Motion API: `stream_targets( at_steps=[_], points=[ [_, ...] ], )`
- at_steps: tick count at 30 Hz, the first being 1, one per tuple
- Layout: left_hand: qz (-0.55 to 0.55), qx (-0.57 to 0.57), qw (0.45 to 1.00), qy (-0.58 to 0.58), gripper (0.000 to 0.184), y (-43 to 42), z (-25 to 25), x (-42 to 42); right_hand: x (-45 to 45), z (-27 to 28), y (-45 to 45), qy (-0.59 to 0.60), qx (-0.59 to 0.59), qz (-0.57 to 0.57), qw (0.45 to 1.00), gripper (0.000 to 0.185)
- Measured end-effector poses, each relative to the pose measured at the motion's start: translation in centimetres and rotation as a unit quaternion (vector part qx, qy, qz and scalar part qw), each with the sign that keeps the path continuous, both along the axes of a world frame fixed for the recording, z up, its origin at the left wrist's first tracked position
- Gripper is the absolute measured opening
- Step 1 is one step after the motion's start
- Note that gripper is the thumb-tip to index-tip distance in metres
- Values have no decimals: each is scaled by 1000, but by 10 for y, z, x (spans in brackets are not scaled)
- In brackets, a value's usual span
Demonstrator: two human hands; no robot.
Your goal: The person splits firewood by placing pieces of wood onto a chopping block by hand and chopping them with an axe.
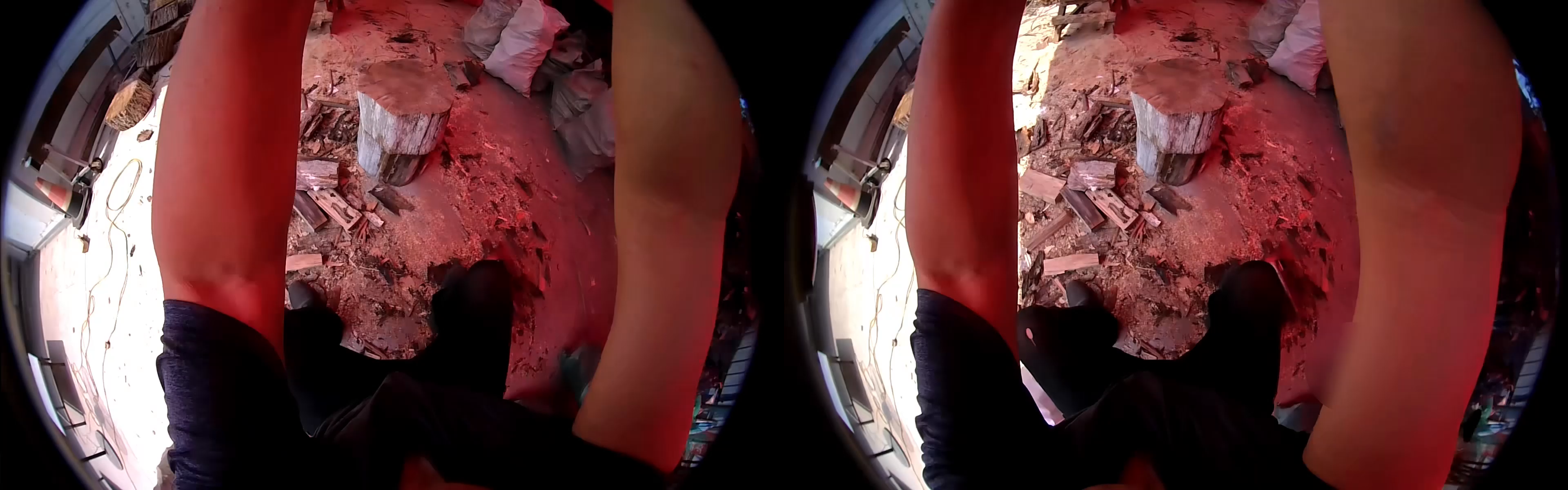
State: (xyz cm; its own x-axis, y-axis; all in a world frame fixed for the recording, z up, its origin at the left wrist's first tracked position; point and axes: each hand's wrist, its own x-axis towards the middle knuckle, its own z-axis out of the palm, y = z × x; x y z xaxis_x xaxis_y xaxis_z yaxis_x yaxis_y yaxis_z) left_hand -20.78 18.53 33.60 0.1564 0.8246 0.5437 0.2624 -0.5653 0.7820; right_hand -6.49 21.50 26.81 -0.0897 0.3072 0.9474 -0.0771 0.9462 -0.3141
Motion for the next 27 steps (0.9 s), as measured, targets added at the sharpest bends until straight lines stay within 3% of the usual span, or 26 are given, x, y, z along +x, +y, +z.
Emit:
stream_targets(
  at_steps=[2,3,4,5,6,7,9,11,13,15,17,19,21,23,25,27],
  points=[
    [95,-201,964,-146,11,5,-182,14,-19,-121,15,-52,-166,-39,984,29],
    [121,-333,912,-205,12,-21,-276,36,-30,-190,19,-102,-306,-50,945,30],
    [150,-381,879,-246,9,-76,-401,92,-36,-244,17,-147,-431,-55,889,31],
    [82,-595,648,-468,10,-117,-441,131,-20,-387,26,-200,-633,15,748,28],
    [153,-615,670,-388,7,-129,-441,138,-27,-363,2,-260,-702,-57,660,26],
    [153,-620,664,-389,7,-135,-435,133,-33,-358,-7,-263,-707,-58,655,26],
    [182,-585,676,-410,13,-139,-419,123,-36,-348,-13,-196,-722,52,662,24],
    [178,-558,680,-442,12,-139,-422,114,-43,-343,-22,-208,-721,46,659,24],
    [167,-577,692,-401,12,-140,-410,114,-41,-346,-12,-227,-719,26,657,24],
    [161,-569,691,-416,13,-142,-430,125,-34,-362,-6,-191,-736,75,645,32],
    [214,-543,727,-361,14,-138,-438,135,-29,-364,-5,-211,-713,70,665,31],
    [279,-479,774,-305,22,-137,-442,142,-27,-352,-6,-166,-756,127,620,29],
    [402,-427,795,-157,28,-141,-447,157,-21,-338,-11,-164,-789,175,566,23],
    [396,-441,791,-155,30,-143,-436,152,-20,-347,1,-135,-829,269,471,22],
    [381,-460,788,-147,33,-143,-436,152,-21,-345,-2,-142,-825,275,472,21],
    [330,-447,806,-204,34,-137,-437,154,-22,-339,-1,-158,-807,187,537,22]
  ],
)
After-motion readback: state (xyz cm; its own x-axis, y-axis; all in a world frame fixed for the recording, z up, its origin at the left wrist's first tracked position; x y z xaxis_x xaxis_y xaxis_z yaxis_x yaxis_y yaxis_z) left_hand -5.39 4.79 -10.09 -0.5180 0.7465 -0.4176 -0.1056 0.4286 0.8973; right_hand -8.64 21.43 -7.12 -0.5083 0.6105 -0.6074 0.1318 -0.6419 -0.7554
